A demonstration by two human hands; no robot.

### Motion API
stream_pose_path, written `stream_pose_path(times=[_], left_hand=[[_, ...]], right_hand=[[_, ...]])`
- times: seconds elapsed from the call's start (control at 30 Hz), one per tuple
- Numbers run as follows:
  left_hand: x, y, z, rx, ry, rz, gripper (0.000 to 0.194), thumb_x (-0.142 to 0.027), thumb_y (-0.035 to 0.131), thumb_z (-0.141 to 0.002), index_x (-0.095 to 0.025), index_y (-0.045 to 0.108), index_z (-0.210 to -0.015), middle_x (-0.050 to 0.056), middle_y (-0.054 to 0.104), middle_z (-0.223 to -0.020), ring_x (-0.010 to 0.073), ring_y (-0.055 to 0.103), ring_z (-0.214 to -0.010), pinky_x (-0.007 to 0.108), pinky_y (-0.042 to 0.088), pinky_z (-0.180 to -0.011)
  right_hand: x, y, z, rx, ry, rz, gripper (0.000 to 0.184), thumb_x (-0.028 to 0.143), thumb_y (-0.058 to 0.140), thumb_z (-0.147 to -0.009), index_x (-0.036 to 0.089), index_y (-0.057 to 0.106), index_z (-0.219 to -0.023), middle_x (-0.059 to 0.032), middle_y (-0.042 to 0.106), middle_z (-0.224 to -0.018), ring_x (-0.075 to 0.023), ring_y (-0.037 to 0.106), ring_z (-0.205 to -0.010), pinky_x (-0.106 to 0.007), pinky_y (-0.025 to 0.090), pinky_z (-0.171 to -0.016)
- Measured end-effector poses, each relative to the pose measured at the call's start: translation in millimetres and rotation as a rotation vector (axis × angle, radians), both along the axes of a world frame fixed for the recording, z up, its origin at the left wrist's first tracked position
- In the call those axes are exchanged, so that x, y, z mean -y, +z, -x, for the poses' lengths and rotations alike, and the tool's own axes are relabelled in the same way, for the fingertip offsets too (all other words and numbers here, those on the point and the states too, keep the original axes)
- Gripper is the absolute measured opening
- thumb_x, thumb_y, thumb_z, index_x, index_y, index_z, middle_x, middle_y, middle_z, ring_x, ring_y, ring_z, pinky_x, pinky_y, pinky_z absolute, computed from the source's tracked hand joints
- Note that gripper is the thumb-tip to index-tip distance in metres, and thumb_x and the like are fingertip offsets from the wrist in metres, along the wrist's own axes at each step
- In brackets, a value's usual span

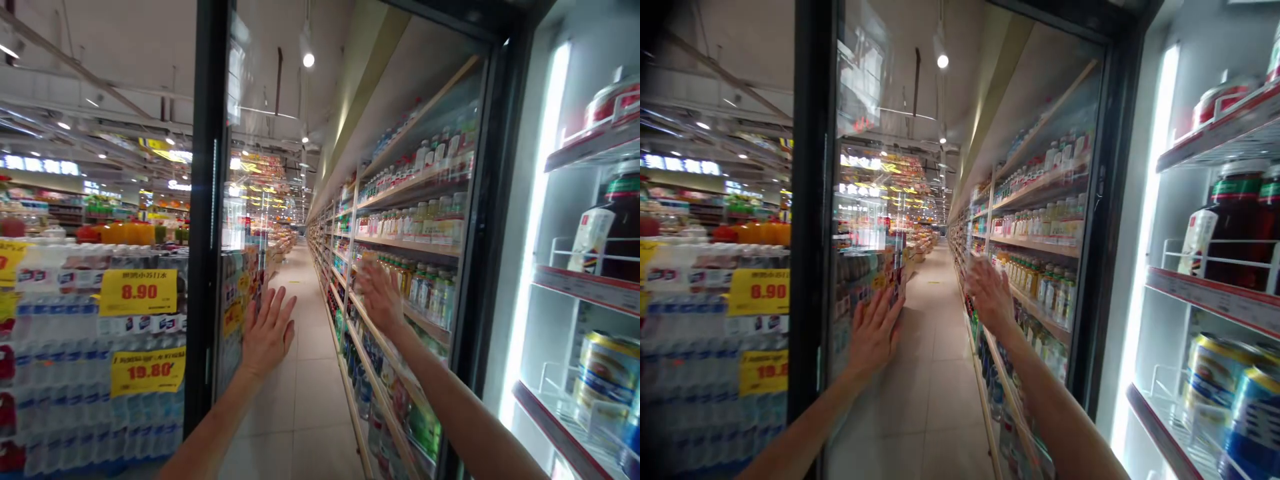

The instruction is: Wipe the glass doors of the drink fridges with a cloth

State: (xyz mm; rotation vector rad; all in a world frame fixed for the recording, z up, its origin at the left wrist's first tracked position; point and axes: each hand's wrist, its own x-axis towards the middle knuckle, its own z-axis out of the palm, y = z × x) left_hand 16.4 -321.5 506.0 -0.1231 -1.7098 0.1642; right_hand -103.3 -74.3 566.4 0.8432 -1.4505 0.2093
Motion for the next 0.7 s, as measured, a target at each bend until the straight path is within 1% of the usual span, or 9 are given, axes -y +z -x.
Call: stream_pose_path(times=[0.1, 0.17, 0.23, 0.33, 0.37, 0.43, 0.57, 0.63, 0.7], left_hand=[[-1.1, 0.3, -1.1, -0.001, 0.003, 0.002, 0.053, -0.023, 0.050, -0.081, -0.025, 0.037, -0.133, 0.010, 0.043, -0.135, 0.0238, 0.032, -0.130, 0.046, 0.018, -0.108], [-1.9, 0.4, -1.8, 0.000, 0.004, 0.005, 0.052, -0.024, 0.050, -0.081, -0.024, 0.039, -0.132, 0.011, 0.044, -0.134, 0.0243, 0.033, -0.130, 0.047, 0.018, -0.107], [-2.4, 1.0, -2.4, 0.002, -0.001, 0.008, 0.051, -0.024, 0.050, -0.082, -0.023, 0.039, -0.132, 0.011, 0.043, -0.135, 0.0240, 0.032, -0.130, 0.046, 0.018, -0.108], [-2.1, 2.5, -2.5, -0.004, -0.006, 0.003, 0.052, -0.023, 0.049, -0.082, -0.024, 0.037, -0.132, 0.010, 0.043, -0.135, 0.0229, 0.030, -0.131, 0.045, 0.017, -0.108], [-1.8, 2.7, -2.4, -0.004, -0.007, 0.002, 0.052, -0.023, 0.049, -0.082, -0.024, 0.037, -0.133, 0.010, 0.044, -0.135, 0.0225, 0.030, -0.131, 0.045, 0.017, -0.108], [-1.3, 1.9, -1.7, -0.003, -0.003, 0.002, 0.053, -0.023, 0.049, -0.082, -0.025, 0.037, -0.133, 0.010, 0.044, -0.135, 0.0225, 0.031, -0.131, 0.045, 0.017, -0.108], [-2.4, -2.9, -1.3, 0.007, -0.001, 0.000, 0.054, -0.023, 0.051, -0.081, -0.026, 0.037, -0.133, 0.010, 0.043, -0.136, 0.0243, 0.033, -0.130, 0.047, 0.018, -0.108], [-3.0, 1.0, -2.3, -0.008, -0.024, -0.008, 0.053, -0.023, 0.051, -0.080, -0.027, 0.038, -0.131, 0.009, 0.044, -0.135, 0.0244, 0.034, -0.129, 0.047, 0.018, -0.107], [-1.4, 16.8, -3.9, -0.019, -0.052, 0.008, 0.049, -0.023, 0.051, -0.080, -0.029, 0.042, -0.128, 0.007, 0.048, -0.132, 0.0231, 0.036, -0.128, 0.046, 0.018, -0.108]], right_hand=[[-19.1, 24.1, 15.5, 0.082, -0.021, 0.463, 0.050, 0.021, 0.035, -0.083, 0.021, 0.038, -0.133, -0.0120, 0.034, -0.141, -0.0256, 0.027, -0.132, -0.052, 0.023, -0.104], [-17.6, 37.3, 17.1, 0.120, -0.012, 0.655, 0.050, 0.022, 0.031, -0.085, 0.018, 0.035, -0.135, -0.0151, 0.030, -0.142, -0.0274, 0.027, -0.132, -0.054, 0.025, -0.102], [-5.1, 41.3, 10.4, 0.093, 0.005, 0.556, 0.050, 0.021, 0.032, -0.085, 0.019, 0.036, -0.134, -0.0134, 0.031, -0.142, -0.0260, 0.025, -0.133, -0.052, 0.026, -0.103], [3.6, 38.0, 2.9, 0.010, -0.007, 0.120, 0.048, 0.020, 0.038, -0.083, 0.027, 0.042, -0.130, -0.0058, 0.038, -0.139, -0.0211, 0.025, -0.134, -0.046, 0.023, -0.107], [-2.4, 38.5, 5.2, 0.001, -0.024, 0.060, 0.047, 0.020, 0.039, -0.082, 0.028, 0.043, -0.128, -0.0047, 0.040, -0.138, -0.0204, 0.025, -0.133, -0.046, 0.022, -0.107], [-27.0, 46.2, 17.8, 0.034, -0.063, 0.204, 0.046, 0.020, 0.038, -0.082, 0.026, 0.044, -0.128, -0.0064, 0.039, -0.139, -0.0217, 0.027, -0.132, -0.048, 0.022, -0.106], [-66.3, 75.7, 43.0, 0.132, -0.049, 0.764, 0.048, 0.020, 0.032, -0.082, 0.016, 0.043, -0.129, -0.0156, 0.035, -0.140, -0.0271, 0.029, -0.131, -0.055, 0.025, -0.101], [-54.1, 81.4, 38.7, 0.111, -0.006, 0.711, 0.049, 0.021, 0.032, -0.083, 0.017, 0.041, -0.130, -0.0147, 0.034, -0.140, -0.0268, 0.027, -0.132, -0.055, 0.025, -0.102], [-26.9, 76.7, 24.9, 0.066, 0.028, 0.457, 0.049, 0.020, 0.033, -0.083, 0.021, 0.038, -0.132, -0.0106, 0.034, -0.141, -0.0241, 0.023, -0.134, -0.051, 0.025, -0.104]])
